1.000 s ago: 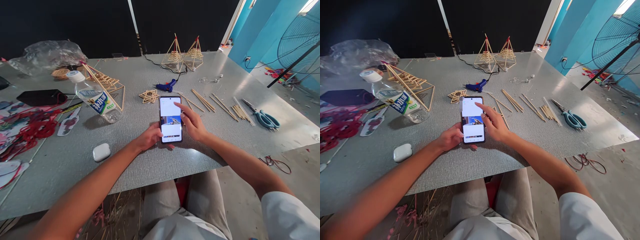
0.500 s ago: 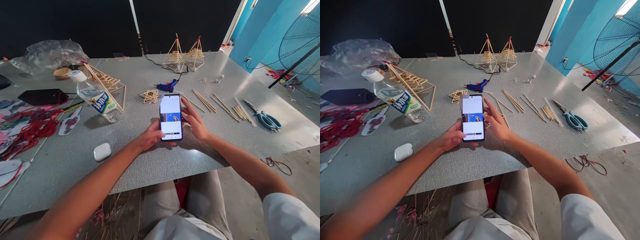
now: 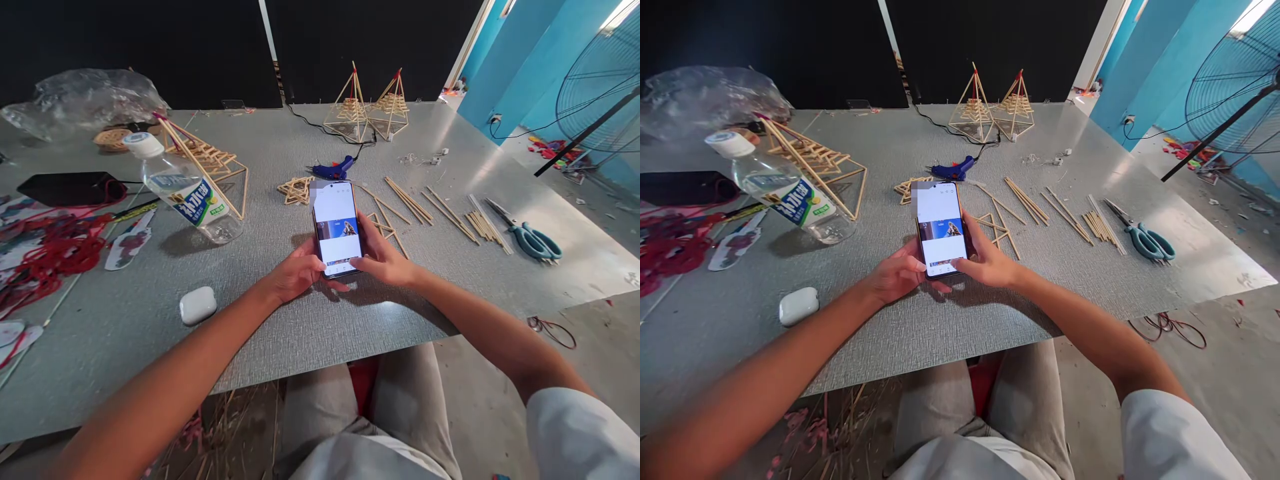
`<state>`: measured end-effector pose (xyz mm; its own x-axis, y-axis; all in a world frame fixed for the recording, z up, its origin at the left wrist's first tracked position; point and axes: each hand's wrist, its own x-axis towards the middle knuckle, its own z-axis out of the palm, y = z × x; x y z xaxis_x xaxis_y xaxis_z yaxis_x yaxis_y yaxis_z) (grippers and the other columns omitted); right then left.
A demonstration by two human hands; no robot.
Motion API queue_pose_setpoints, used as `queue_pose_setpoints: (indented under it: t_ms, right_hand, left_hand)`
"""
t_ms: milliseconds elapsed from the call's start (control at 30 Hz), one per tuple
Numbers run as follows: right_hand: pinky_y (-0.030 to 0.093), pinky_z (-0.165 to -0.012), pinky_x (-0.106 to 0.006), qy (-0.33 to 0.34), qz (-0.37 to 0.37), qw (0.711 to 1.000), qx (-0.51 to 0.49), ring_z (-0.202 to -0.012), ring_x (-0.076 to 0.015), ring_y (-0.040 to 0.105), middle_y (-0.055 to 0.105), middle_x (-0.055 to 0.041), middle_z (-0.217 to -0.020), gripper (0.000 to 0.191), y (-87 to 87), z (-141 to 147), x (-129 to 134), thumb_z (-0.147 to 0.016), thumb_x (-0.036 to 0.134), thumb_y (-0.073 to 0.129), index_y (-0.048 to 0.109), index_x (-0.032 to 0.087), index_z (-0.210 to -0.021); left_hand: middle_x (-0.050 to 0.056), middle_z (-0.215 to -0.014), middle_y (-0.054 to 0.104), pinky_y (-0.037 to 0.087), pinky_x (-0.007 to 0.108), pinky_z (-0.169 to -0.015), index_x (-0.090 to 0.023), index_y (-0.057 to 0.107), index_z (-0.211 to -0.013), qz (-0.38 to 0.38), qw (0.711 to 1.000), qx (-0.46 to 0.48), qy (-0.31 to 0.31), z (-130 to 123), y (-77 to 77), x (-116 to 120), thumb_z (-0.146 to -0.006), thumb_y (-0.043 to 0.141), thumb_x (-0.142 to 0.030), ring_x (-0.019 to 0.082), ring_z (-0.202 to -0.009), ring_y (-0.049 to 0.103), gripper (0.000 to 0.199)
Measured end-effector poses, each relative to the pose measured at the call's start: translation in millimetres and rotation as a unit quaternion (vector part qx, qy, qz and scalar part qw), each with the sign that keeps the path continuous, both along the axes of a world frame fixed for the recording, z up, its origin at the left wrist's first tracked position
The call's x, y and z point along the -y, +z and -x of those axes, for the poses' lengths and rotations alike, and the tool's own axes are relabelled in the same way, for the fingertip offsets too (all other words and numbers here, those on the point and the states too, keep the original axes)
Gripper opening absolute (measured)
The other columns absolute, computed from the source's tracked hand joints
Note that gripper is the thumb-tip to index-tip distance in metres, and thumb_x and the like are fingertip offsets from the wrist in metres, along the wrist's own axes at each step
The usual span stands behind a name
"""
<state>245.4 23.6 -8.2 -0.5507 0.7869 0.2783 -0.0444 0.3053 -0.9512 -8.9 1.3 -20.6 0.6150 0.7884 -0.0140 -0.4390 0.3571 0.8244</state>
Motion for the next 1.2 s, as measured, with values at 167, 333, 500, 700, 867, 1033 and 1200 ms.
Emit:
queue_pose_setpoints:
  t_ms: [167, 333, 500, 700, 867, 1033, 1200]
  right_hand:
    - [0.06, -0.129, -0.06, 0.023, -0.046, 0.998, 0.025, -0.156, -0.0373, 0.063, 0.062, -0.0176, -0.168, 0.115, -1.7, -2, -3, -0.098, 0.049, 0.083, 0.018, 0.034, -0.192]
    - [0.06, -0.128, -0.058, 0.027, -0.076, 0.996, 0.037, -0.153, -0.0372, 0.064, 0.06, -0.0189, -0.171, 0.124, 1.8, -1, -2, -0.1, 0.05, 0.087, 0.008, 0.033, -0.194]
    - [0.056, -0.133, -0.061, 0.042, -0.076, 0.996, 0.029, -0.156, -0.0384, 0.062, 0.056, -0.0198, -0.176, 0.135, 3.1, 2, 1, -0.098, 0.049, 0.09, -0.004, 0.034, -0.193]
    - [0.061, -0.122, -0.065, 0.048, -0.028, 0.998, 0.004, -0.142, -0.0368, 0.067, 0.058, -0.0169, -0.171, 0.11, -3.8, -1, -3, -0.106, 0.046, 0.076, 0.007, 0.04, -0.192]
    - [0.063, -0.117, -0.059, 0.042, -0.023, 0.999, 0.001, -0.141, -0.0352, 0.067, 0.061, -0.0145, -0.168, 0.105, -5.3, -2, -5, -0.101, 0.042, 0.074, 0.017, 0.039, -0.188]
    - [0.062, -0.117, -0.061, 0.036, -0.023, 0.999, 0.021, -0.14, -0.0374, 0.069, 0.066, -0.0178, -0.164, 0.109, -4.1, -2, -5, -0.1, 0.044, 0.074, 0.012, 0.035, -0.189]
    - [0.061, -0.118, -0.066, 0.039, -0.022, 0.999, 0.029, -0.135, -0.0384, 0.072, 0.071, -0.0184, -0.157, 0.11, -3.5, -4, -5, -0.101, 0.048, 0.072, 0.01, 0.032, -0.19]
  left_hand:
    - [0.007, -0.137, 0.083, 0.08, 0.053, -0.087, -0.024, 0.074, -0.142, -0.001, 1.0, 0.016, 0.005, -2, 3.9, 1, -0.078, 0.077, -0.01, 0.031, -0.115, 0.082, 0.065]
    - [0.007, -0.138, 0.083, 0.079, 0.051, -0.091, -0.026, 0.073, -0.143, -0.003, 1.0, 0.016, 0.008, -3, 6.1, 2, -0.077, 0.079, -0.009, 0.03, -0.118, 0.082, 0.068]
    - [0.012, -0.151, 0.079, 0.076, 0.055, -0.103, -0.026, 0.069, -0.148, -0.009, 1.0, 0.003, 0.003, -2, 4.1, 0, -0.079, 0.083, -0.014, 0.035, -0.132, 0.08, 0.071]
    - [0.015, -0.167, 0.071, 0.076, 0.055, -0.102, -0.028, 0.064, -0.157, -0.013, 1.0, -0.026, 0.001, -3, 6.7, 1, -0.081, 0.084, -0.017, 0.042, -0.147, 0.074, 0.079]
    - [0.018, -0.169, 0.069, 0.077, 0.05, -0.096, -0.028, 0.06, -0.162, -0.008, 0.999, -0.043, 0.019, -6, 7.8, 2, -0.079, 0.086, -0.016, 0.044, -0.147, 0.074, 0.087]
    - [0.016, -0.163, 0.074, 0.078, 0.053, -0.097, -0.028, 0.065, -0.154, -0.002, 0.998, -0.054, 0.028, -8, 11.4, 4, -0.08, 0.088, -0.018, 0.044, -0.147, 0.073, 0.078]
    - [0.016, -0.162, 0.073, 0.078, 0.056, -0.096, -0.027, 0.066, -0.153, 0.008, 0.996, -0.073, 0.041, -10, 15.4, 6, -0.078, 0.09, -0.023, 0.043, -0.142, 0.075, 0.079]
